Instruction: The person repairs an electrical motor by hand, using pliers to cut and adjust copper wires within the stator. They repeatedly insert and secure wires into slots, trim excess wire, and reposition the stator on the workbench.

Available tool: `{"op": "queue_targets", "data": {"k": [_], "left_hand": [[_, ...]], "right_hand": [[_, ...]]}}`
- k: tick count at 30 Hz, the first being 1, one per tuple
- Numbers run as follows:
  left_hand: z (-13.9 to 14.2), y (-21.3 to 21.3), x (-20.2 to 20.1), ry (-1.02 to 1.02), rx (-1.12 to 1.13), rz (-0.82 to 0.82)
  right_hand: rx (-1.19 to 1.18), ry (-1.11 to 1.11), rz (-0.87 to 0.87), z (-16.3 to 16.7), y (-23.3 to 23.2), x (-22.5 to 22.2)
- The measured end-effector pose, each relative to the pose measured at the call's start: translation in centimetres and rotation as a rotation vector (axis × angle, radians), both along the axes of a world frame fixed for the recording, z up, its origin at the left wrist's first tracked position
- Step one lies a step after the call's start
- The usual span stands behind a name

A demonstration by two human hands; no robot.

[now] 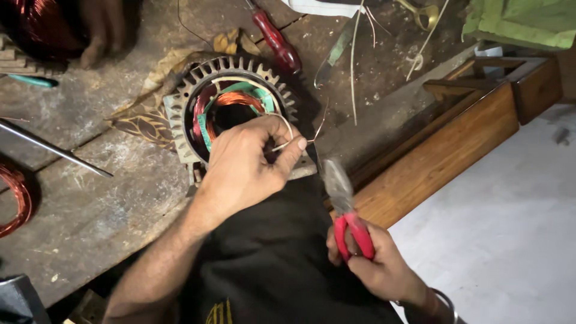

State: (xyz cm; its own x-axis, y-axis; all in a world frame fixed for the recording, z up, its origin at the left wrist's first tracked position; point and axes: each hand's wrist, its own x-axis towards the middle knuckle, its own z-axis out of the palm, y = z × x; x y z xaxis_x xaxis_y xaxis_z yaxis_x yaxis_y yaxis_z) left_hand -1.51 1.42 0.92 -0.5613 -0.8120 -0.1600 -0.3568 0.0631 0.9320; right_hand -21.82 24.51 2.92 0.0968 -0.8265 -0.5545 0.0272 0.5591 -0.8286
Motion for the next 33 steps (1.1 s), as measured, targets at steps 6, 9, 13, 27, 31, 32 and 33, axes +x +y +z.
{"op": "queue_targets", "data": {"k": [6,9,13,27,31,32,33], "left_hand": [[-0.4,0.4,-0.2,0.001,-0.056,0.053],[-0.5,0.4,-0.1,0.005,-0.043,0.058],[-0.5,0.2,-0.1,0.035,-0.064,0.067],[-0.8,-0.2,0.1,0.07,-0.098,0.05],[-0.8,-0.4,0.2,0.073,-0.064,0.021],[-0.8,-0.4,0.3,0.069,-0.039,0.006],[-0.8,-0.4,0.3,0.075,-0.046,0.006]], "right_hand": [[0.023,-0.111,-0.021,-0.3,-2.2,0.1],[0.112,-0.093,0.015,1.0,-3.6,0.0],[0.321,-0.075,-0.032,2.6,-4.9,0.5],[0.156,0.002,-0.143,0.9,-6.9,2.7],[0.181,-0.14,-0.227,-0.3,-6.5,2.6],[0.169,-0.173,-0.233,-0.5,-6.2,2.6],[0.155,-0.188,-0.244,-0.7,-6.0,2.6]]}}
